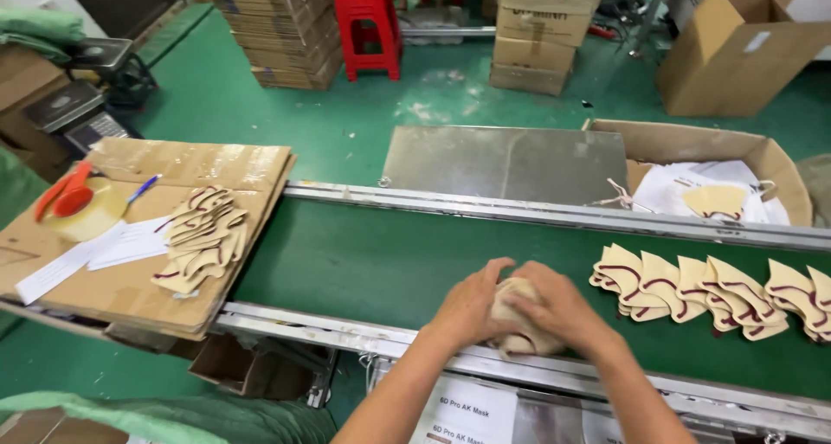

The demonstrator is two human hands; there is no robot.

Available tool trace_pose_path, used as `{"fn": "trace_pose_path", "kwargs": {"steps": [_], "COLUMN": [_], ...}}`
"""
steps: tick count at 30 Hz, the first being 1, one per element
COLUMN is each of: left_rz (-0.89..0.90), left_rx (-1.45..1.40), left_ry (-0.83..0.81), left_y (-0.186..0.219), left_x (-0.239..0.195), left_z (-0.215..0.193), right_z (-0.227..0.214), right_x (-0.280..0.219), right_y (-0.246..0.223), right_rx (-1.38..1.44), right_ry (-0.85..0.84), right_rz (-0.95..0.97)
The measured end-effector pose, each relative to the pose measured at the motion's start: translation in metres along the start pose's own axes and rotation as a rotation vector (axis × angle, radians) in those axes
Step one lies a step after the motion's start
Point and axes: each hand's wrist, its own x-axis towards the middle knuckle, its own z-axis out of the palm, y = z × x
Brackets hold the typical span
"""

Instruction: The recorder is packaging face masks by counting them, stacking them, and placing them into individual plastic packets at a conveyor belt workstation.

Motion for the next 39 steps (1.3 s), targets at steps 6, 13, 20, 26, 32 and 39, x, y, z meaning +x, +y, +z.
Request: {"fn": "trace_pose_path", "kwargs": {"steps": [6, 13, 20, 26, 32, 39], "left_rz": [-0.007, -0.214, -0.154, 0.295, 0.187, 0.205], "left_rx": [-0.642, -0.666, -0.689, -0.675, -0.057, 0.321], "left_ry": [0.268, 0.444, 0.429, -0.053, -0.134, -0.097], "left_y": [-0.011, -0.024, -0.019, 0.053, 0.04, 0.032], "left_x": [-0.044, -0.098, -0.112, -0.15, -0.191, -0.218], "left_z": [-0.009, 0.001, 0.008, 0.038, 0.12, 0.167], "right_z": [-0.024, 0.022, 0.034, 0.047, 0.089, 0.141], "right_x": [-0.034, -0.072, -0.112, -0.181, -0.245, -0.291], "right_y": [-0.027, 0.087, -0.048, -0.061, -0.001, 0.01], "right_rx": [0.745, 0.269, 0.199, -0.493, -0.036, 0.45], "right_ry": [-0.076, -0.167, -0.054, -0.035, 0.125, 0.129], "right_rz": [0.348, -0.019, 0.196, 0.132, 0.072, 0.282]}}
